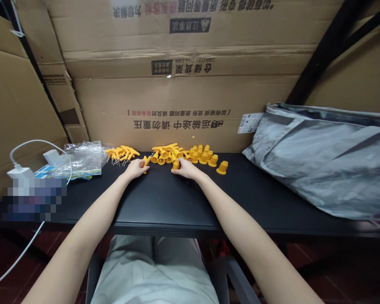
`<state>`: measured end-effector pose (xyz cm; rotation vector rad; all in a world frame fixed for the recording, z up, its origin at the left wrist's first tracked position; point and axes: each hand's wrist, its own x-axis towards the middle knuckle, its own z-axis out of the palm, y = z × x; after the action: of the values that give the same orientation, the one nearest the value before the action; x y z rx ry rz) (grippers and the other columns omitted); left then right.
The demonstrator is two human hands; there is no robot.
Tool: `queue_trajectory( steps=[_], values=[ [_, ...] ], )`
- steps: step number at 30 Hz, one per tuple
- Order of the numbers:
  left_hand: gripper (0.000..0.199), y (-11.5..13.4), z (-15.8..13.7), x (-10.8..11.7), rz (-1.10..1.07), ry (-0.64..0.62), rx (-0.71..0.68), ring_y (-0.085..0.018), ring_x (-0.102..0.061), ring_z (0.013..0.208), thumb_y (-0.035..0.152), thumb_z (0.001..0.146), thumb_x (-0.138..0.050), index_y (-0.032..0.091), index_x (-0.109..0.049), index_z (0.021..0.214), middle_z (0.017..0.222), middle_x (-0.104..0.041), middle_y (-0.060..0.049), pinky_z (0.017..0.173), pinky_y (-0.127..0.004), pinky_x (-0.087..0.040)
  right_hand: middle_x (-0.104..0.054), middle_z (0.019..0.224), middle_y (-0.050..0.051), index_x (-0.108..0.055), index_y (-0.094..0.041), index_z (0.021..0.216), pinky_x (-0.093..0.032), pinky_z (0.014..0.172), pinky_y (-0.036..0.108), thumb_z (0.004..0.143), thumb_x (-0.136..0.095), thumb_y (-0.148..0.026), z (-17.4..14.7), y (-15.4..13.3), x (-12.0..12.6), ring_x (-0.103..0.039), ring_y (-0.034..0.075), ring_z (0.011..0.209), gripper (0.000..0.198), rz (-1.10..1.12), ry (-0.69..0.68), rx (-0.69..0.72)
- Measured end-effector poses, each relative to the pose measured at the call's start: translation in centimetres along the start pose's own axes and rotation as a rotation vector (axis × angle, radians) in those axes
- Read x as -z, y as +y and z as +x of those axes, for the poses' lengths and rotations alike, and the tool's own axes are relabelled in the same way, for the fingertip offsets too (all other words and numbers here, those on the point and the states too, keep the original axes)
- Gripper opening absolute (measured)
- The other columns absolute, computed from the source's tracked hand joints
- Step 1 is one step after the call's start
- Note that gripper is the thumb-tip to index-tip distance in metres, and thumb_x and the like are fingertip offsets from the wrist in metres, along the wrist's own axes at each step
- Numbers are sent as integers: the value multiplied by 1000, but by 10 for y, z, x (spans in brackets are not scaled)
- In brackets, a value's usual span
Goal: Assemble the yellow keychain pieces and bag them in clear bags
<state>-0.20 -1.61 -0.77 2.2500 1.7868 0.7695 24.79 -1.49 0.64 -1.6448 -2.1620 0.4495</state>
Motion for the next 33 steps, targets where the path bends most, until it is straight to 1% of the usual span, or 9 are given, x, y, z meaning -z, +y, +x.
queue_trajectory(
  steps=[4,7,9,11,16,19,23,29,33],
  values=[
    [22,2,-3,1,153,-18,-41,-16,-54,66,37,80,-56,20,-60,67,66,-57,-2,62,-25,-37,-63,91,7,-54,-17,86,-45,73,28,78,-66,-29,1,0,-5,-60,20,85,19,-29,-18,50],
    [19,5,-5,4,192,-43,-38,-18,-59,72,36,82,-55,21,-65,77,70,-62,-4,65,-25,-40,-62,96,8,-54,-17,92,-45,79,31,79,-60,-19,2,3,-7,-59,21,90,14,-85,63,142],
    [18,6,-6,5,197,-70,-35,-20,-61,76,36,80,-57,22,-68,83,74,-65,-5,67,-26,-42,-61,101,8,-53,-18,99,-44,84,33,76,-55,-9,3,5,-7,-57,22,96,25,-109,121,205],
    [19,8,-7,5,175,-93,-42,-21,-63,80,35,76,-61,23,-69,88,79,-67,-5,69,-27,-44,-60,103,8,-53,-19,103,-44,86,34,73,-52,-4,2,5,-6,-56,22,99,33,-124,137,241],
    [24,9,-7,5,110,-133,-62,-20,-63,77,34,72,-64,22,-70,92,74,-66,-3,69,-25,-44,-60,107,9,-57,-19,102,-44,85,33,77,-55,-9,-2,1,0,-58,23,99,27,-216,68,201],
    [25,10,-8,6,132,-143,-72,-20,-63,75,35,74,-62,21,-69,93,75,-67,-3,66,-26,-44,-61,113,11,-59,-20,104,-45,85,34,81,-55,-11,-7,-2,5,-60,26,102,26,-293,29,134],
    [28,11,-9,7,173,-158,-82,-20,-62,77,37,75,-60,21,-68,96,79,-67,-4,66,-26,-43,-61,121,13,-60,-18,108,-45,86,35,82,-52,-8,-7,0,9,-60,28,107,30,-337,11,69],
    [26,12,-11,8,130,-152,-81,-19,-62,74,37,74,-61,21,-68,93,73,-67,-2,67,-25,-43,-62,117,11,-60,-15,107,-43,95,30,79,-54,-3,0,8,5,-59,22,109,31,-198,28,238],
    [26,13,-11,8,133,-160,-72,-19,-62,75,37,76,-59,22,-67,95,71,-66,-1,68,-26,-44,-64,112,11,-62,-14,102,-43,95,31,76,-56,-1,1,8,4,-59,23,107,29,-137,23,244]
  ],
)
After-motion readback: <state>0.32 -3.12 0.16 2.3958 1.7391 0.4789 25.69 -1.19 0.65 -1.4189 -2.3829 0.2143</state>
